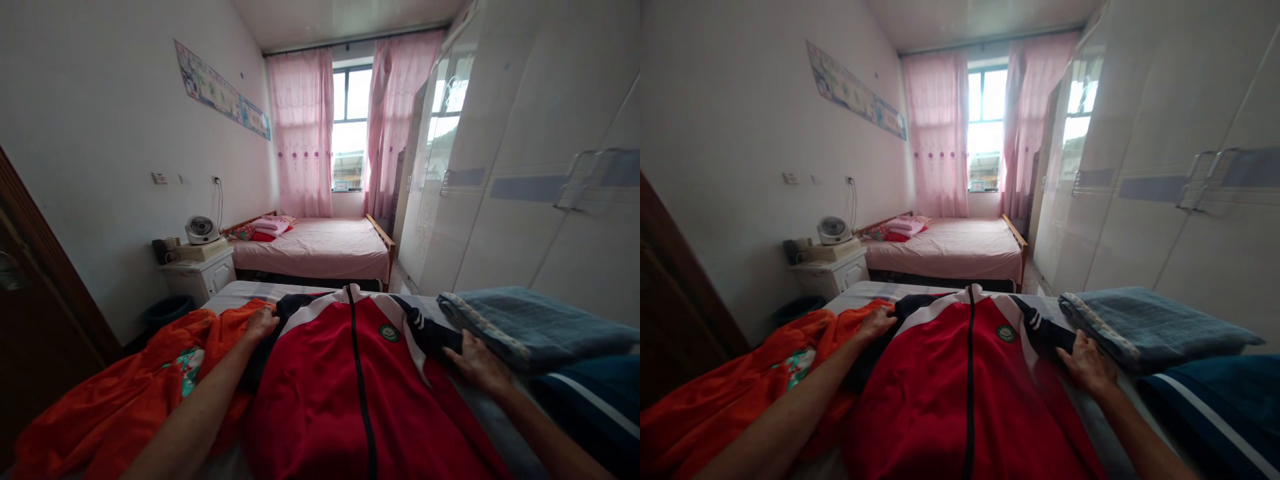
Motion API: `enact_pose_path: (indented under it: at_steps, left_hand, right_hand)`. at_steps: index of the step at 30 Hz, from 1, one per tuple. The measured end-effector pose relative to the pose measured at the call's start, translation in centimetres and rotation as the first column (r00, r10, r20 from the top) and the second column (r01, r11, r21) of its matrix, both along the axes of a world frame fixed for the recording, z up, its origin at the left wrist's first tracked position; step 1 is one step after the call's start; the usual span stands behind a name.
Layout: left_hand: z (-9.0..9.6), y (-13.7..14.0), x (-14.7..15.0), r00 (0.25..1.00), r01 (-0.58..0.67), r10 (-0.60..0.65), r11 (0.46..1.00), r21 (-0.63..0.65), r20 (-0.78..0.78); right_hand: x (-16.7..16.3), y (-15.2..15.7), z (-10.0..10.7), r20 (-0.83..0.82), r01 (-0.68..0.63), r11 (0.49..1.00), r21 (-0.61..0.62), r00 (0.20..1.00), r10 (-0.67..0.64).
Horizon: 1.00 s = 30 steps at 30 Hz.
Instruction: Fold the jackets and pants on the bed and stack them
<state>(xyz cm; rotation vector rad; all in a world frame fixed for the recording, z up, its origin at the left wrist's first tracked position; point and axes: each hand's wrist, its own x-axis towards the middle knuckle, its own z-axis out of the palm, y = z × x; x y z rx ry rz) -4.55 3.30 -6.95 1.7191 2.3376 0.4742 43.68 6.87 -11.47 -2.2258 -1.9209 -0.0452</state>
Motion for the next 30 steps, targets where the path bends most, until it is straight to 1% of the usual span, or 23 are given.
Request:
enact_pose_path:
  at_steps: [1, 3, 5, 7, 8, 10, 12, 14, 16, 17, 19, 21, 22, 24, 25, 26, 27, 28, 30]
  left_hand:
    - [0.3, 0.1, 0.2, 1.0, 0.007, -0.008, 0.999, 0.032, 0.004]
    - [1.5, 0.2, 0.5, 1.0, 0.014, -0.015, 0.992, 0.126, 0.008]
    - [3.3, 0.1, 0.4, 1.0, -0.003, 0.003, 0.97, 0.244, 0.002]
    - [5.7, 0.1, -0.1, 0.999, -0.039, 0.047, 0.931, 0.362, -0.012]
    - [6.9, 0.0, -0.6, 0.997, -0.066, 0.081, 0.908, 0.414, -0.019]
    - [9.1, 0.1, -1.7, 0.986, -0.131, 0.167, 0.86, 0.494, -0.028]
    - [10.6, 0.3, -2.8, 0.965, -0.204, 0.259, 0.818, 0.537, -0.028]
    - [11.0, 0.6, -3.4, 0.951, -0.242, 0.307, 0.807, 0.539, -0.032]
    - [10.5, 0.7, -3.4, 0.956, -0.226, 0.29, 0.83, 0.509, -0.05]
    - [9.9, 0.5, -3.2, 0.963, -0.198, 0.261, 0.848, 0.491, -0.063]
    - [8.4, -0.6, -2.0, 0.981, -0.105, 0.167, 0.881, 0.462, -0.095]
    - [6.4, -3.0, -0.4, 0.991, 0.027, 0.034, 0.899, 0.437, -0.131]
    - [5.3, -4.6, 0.6, 0.989, 0.104, -0.048, 0.901, 0.421, -0.14]
    - [3.1, -8.5, 2.3, 0.973, 0.226, -0.191, 0.898, 0.377, -0.13]
    - [1.9, -10.5, 2.9, 0.958, 0.284, -0.281, 0.893, 0.348, -0.06]
    - [0.9, -12.4, 3.4, 0.952, 0.287, -0.307, 0.907, 0.307, 0.017]
    - [-0.1, -14.2, 3.6, 0.952, 0.266, -0.297, 0.923, 0.277, 0.077]
    - [-1.0, -15.8, 3.7, 0.951, 0.241, -0.279, 0.938, 0.249, 0.132]
    - [-2.4, -18.0, 3.5, 0.958, 0.158, -0.201, 0.966, 0.206, 0.205]
  right_hand:
    - [-0.2, 0.1, 0.2, 0.017, -0.007, 1.0, -0.017, 1.0, 0.007]
    - [-0.5, 0.3, 0.7, 0.034, -0.071, 0.997, -0.043, 0.997, 0.072]
    - [-0.6, 0.5, 1.5, 0.032, -0.155, 0.987, -0.049, 0.987, 0.157]
    - [-0.4, 0.9, 2.9, 0.034, -0.185, 0.983, -0.016, 0.982, 0.186]
    - [-0.2, 1.3, 3.8, 0.039, -0.176, 0.984, 0.011, 0.984, 0.175]
    - [0.6, 2.1, 6.1, 0.049, -0.115, 0.99, 0.084, 0.993, 0.111]
    - [1.7, 3.1, 8.6, 0.05, -0.039, 0.982, 0.182, 0.998, 0.03]
    - [2.6, 3.9, 10.5, 0.023, 0.023, 0.959, 0.281, 0.999, -0.031]
    - [2.9, 4.3, 11.4, -0.013, 0.053, 0.941, 0.333, 0.999, -0.052]
    - [2.8, 4.2, 11.3, -0.026, 0.054, 0.941, 0.335, 0.999, -0.048]
    - [2.1, 3.5, 10.1, -0.026, 0.012, 0.951, 0.309, 1.0, -0.004]
    - [1.1, 2.0, 7.6, -0.03, -0.085, 0.943, 0.321, 0.995, 0.1]
    - [0.7, 1.0, 6.1, -0.04, -0.153, 0.929, 0.338, 0.983, 0.177]
    - [0.2, -1.5, 2.6, -0.073, -0.289, 0.875, 0.389, 0.937, 0.342]
    - [0.1, -2.8, 0.9, -0.075, -0.358, 0.84, 0.407, 0.904, 0.422]
    - [0.2, -4.2, -0.7, -0.082, -0.39, 0.815, 0.429, 0.882, 0.465]
    - [0.5, -5.4, -2.2, -0.104, -0.399, 0.805, 0.439, 0.868, 0.486]
    - [0.8, -6.6, -3.4, -0.127, -0.397, 0.806, 0.439, 0.861, 0.493]
    - [2.0, -8.5, -5.3, -0.208, -0.343, 0.833, 0.435, 0.861, 0.464]
